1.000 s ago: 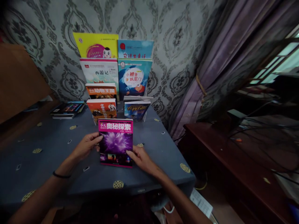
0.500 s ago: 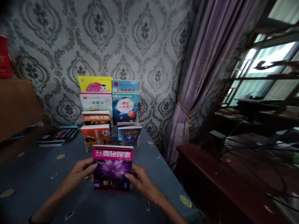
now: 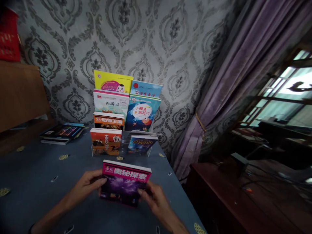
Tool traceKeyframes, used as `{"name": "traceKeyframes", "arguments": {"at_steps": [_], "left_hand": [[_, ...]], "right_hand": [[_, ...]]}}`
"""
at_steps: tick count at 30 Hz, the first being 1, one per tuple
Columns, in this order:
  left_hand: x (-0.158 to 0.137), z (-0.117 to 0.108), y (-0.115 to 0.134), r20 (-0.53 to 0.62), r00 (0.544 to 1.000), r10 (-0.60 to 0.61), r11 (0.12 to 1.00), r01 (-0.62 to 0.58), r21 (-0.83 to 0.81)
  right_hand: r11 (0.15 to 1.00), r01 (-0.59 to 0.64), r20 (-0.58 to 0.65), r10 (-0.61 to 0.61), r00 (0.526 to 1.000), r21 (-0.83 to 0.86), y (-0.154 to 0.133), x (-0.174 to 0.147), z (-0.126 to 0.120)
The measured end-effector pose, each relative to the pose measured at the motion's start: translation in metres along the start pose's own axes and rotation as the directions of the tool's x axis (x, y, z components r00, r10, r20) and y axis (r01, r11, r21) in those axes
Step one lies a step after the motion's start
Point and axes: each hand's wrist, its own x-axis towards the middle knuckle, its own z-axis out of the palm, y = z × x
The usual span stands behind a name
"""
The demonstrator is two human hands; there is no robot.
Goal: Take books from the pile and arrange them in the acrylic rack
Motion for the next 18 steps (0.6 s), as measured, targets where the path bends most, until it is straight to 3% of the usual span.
{"name": "traceKeyframes", "arguments": {"at_steps": [5, 12, 18], "left_hand": [[-0.008, -0.004, -0.004, -0.001, 1.0, -0.018, 0.998, 0.018, -0.054], [-0.01, -0.006, -0.001, 0.019, 0.999, -0.033, 0.999, 0.033, -0.032], [-0.008, -0.005, -0.006, 0.004, 1.0, -0.02, 1.0, 0.02, 0.006]], "right_hand": [[0.993, -0.072, -0.019, 0.07, 0.997, -0.092, -0.016, 0.002, 0.001], [0.984, -0.085, -0.009, 0.084, 0.996, -0.154, -0.015, 0.002, -0.001], [0.996, -0.07, 0.026, 0.072, 0.997, -0.063, -0.014, 0.004, -0.002]]}}
